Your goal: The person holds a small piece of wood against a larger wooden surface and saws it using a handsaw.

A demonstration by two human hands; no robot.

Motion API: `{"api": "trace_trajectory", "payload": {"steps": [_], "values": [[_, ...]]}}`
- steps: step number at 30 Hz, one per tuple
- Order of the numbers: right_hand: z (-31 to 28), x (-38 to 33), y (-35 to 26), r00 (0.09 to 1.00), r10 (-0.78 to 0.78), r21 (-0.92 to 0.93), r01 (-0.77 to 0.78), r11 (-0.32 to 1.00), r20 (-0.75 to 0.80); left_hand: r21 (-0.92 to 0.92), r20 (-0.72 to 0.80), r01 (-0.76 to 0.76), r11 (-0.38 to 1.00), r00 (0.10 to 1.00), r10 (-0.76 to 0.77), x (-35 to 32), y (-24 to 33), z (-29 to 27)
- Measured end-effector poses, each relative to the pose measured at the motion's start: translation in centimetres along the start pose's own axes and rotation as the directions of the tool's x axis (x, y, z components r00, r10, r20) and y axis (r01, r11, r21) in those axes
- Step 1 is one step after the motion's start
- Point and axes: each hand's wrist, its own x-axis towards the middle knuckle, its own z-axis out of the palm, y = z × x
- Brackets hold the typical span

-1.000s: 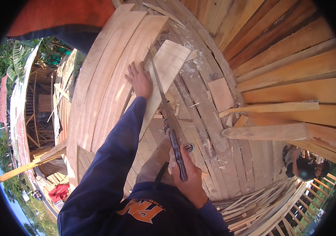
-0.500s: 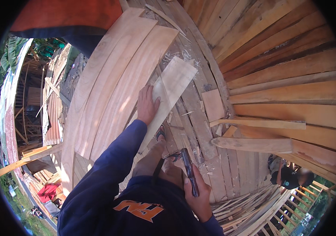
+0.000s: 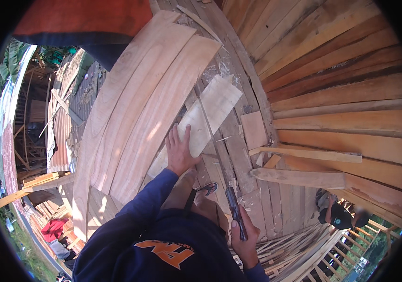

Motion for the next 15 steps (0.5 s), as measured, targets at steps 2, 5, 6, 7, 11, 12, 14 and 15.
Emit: {"api": "trace_trajectory", "payload": {"steps": [2, 5, 6, 7, 11, 12, 14, 15], "values": [[0.6, 0.1, 1.1, 0.997, -0.075, 0.001, 0.075, 0.997, -0.031, -0.006, -0.026, -0.019, 1.000, 0.999, 0.019, 0.1, -0.1, 0.0], [0.6, -0.6, 2.5, 0.995, -0.093, -0.017, 0.093, 0.996, -0.028, -0.047, -0.040, -0.091, 0.995, 0.995, 0.089, 0.0, 0.4, -0.9], [0.3, -1.0, 2.7, 0.994, -0.100, -0.029, 0.099, 0.995, -0.040, -0.066, -0.042, -0.123, 0.990, 0.992, 0.120, 0.1, 0.7, -1.4], [-0.1, -1.4, 2.7, 0.993, -0.109, -0.039, 0.107, 0.993, -0.044, -0.065, -0.052, -0.141, 0.988, 0.989, 0.138, 0.2, 1.1, -1.8], [-0.9, -2.7, 2.0, 0.992, -0.091, -0.013, 0.090, 0.996, -0.093, -0.069, -0.109, -0.190, 0.979, 0.977, 0.182, 0.8, 2.3, -4.1], [-0.9, -2.7, 2.0, 0.985, -0.133, -0.050, 0.128, 0.991, -0.106, -0.068, -0.131, -0.216, 0.974, 0.970, 0.206, 1.4, 2.3, -4.9], [-0.5, -2.2, 2.0, 0.966, -0.230, -0.119, 0.216, 0.969, -0.120, -0.044, -0.159, -0.249, 0.968, 0.958, 0.239, 2.6, 1.7, -6.1], [-0.4, -1.9, 1.7, 0.966, -0.228, -0.105, 0.216, 0.971, -0.119, -0.029, -0.162, -0.255, 0.966, 0.955, 0.247, 3.0, 1.1, -6.7]]}}
